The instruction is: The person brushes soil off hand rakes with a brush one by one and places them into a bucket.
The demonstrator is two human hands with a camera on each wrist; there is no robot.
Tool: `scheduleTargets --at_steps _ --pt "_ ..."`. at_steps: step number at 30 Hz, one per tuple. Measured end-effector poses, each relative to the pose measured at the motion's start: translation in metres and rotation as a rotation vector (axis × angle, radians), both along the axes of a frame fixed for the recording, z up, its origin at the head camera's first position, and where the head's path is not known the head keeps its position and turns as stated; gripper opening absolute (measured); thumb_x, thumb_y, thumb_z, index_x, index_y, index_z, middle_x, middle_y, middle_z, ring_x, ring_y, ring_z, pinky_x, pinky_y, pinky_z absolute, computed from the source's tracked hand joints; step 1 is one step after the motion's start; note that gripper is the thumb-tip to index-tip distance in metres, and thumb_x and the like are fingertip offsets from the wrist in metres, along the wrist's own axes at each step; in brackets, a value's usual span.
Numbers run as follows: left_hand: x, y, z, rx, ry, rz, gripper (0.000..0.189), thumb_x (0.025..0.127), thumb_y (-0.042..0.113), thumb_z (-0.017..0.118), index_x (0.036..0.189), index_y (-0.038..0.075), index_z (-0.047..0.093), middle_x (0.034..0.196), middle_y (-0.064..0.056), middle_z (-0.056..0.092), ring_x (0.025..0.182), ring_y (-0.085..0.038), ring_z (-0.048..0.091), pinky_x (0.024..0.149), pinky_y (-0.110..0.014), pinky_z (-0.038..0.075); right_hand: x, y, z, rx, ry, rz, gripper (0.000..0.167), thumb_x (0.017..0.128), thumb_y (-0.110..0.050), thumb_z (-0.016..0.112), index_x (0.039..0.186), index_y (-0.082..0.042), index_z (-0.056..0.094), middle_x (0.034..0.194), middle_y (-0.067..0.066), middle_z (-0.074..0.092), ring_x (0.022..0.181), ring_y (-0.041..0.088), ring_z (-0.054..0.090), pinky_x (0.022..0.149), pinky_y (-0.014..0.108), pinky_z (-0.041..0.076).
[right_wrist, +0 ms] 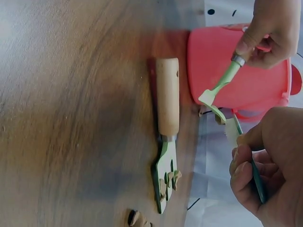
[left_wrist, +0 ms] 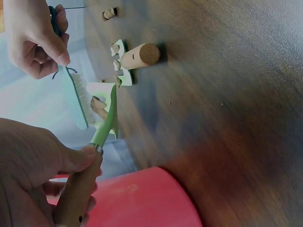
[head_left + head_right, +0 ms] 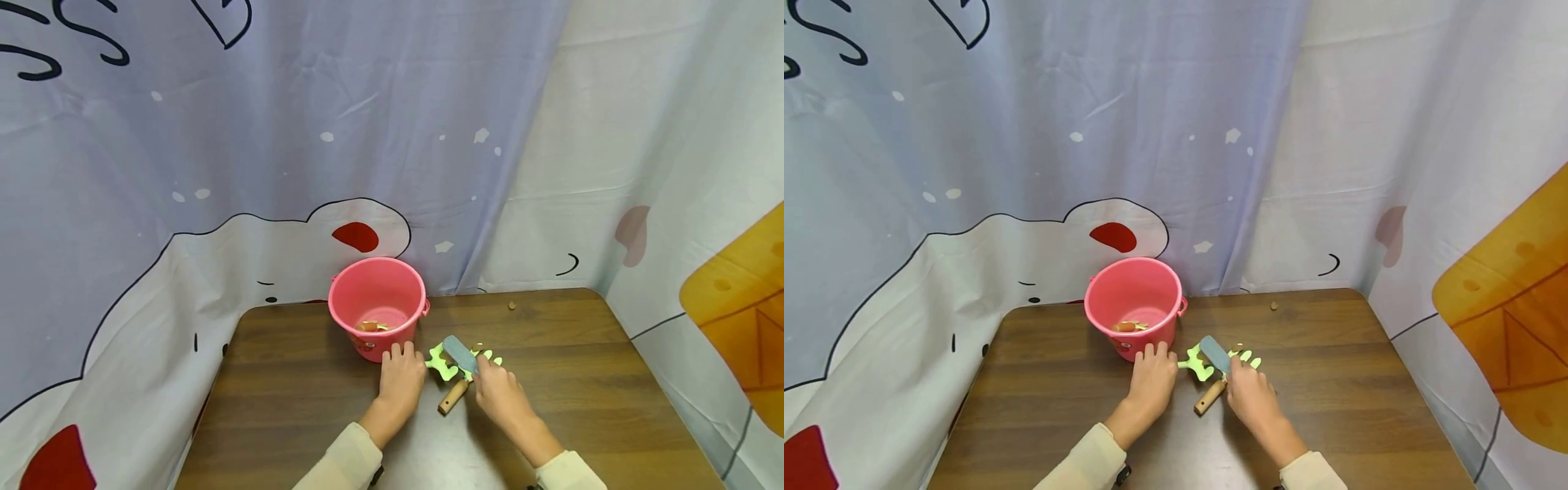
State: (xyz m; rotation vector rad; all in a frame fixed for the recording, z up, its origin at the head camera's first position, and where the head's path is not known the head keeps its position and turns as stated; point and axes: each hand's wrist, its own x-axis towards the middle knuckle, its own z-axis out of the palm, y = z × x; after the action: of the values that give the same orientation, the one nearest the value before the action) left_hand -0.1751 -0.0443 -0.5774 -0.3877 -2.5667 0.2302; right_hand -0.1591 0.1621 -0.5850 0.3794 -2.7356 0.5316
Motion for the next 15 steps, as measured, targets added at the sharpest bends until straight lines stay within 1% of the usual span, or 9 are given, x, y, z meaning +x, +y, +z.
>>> scheduleTargets --at_steps 3,7,10,15 --pt "0.001 0.0 -0.001 0.001 -0.018 0.001 0.016 0.091 0.017 0.061 0.083 0.014 0.074 0.086 -0.004 0.057 0.081 -0.024 0.053 0.065 -0.036 0.038 -0.002 0.007 0.002 -0.004 0.014 -0.008 0.023 0.086 -0.004 0.075 0.093 -0.002 0.053 0.072 0.014 0.062 0.057 0.041 0.066 0.043 0.047 0.048" --pt "0.001 -0.001 -0.003 0.002 -0.022 -0.001 0.013 0.09 0.017 0.064 0.083 0.014 0.074 0.086 -0.005 0.056 0.081 -0.024 0.053 0.065 -0.036 0.039 -0.003 0.015 0.007 -0.013 0.025 -0.024 0.025 0.086 -0.006 0.077 0.091 -0.002 0.053 0.071 0.013 0.06 0.058 0.041 0.066 0.044 0.048 0.048" --pt "0.001 -0.001 -0.004 0.002 -0.023 -0.001 0.012 0.091 0.016 0.063 0.083 0.014 0.073 0.086 -0.005 0.056 0.081 -0.024 0.053 0.066 -0.036 0.041 -0.001 0.017 0.009 -0.024 0.004 -0.013 0.025 0.087 -0.007 0.077 0.092 -0.003 0.053 0.072 0.011 0.061 0.06 0.038 0.066 0.046 0.047 0.049" --pt "0.0 0.003 -0.005 0.01 -0.02 -0.007 0.014 0.091 0.016 0.061 0.083 0.014 0.073 0.086 -0.005 0.057 0.081 -0.024 0.054 0.066 -0.037 0.041 0.004 0.008 0.006 -0.037 -0.066 0.023 0.021 0.09 -0.009 0.075 0.094 -0.005 0.055 0.077 0.011 0.065 0.064 0.034 0.068 0.051 0.045 0.052"
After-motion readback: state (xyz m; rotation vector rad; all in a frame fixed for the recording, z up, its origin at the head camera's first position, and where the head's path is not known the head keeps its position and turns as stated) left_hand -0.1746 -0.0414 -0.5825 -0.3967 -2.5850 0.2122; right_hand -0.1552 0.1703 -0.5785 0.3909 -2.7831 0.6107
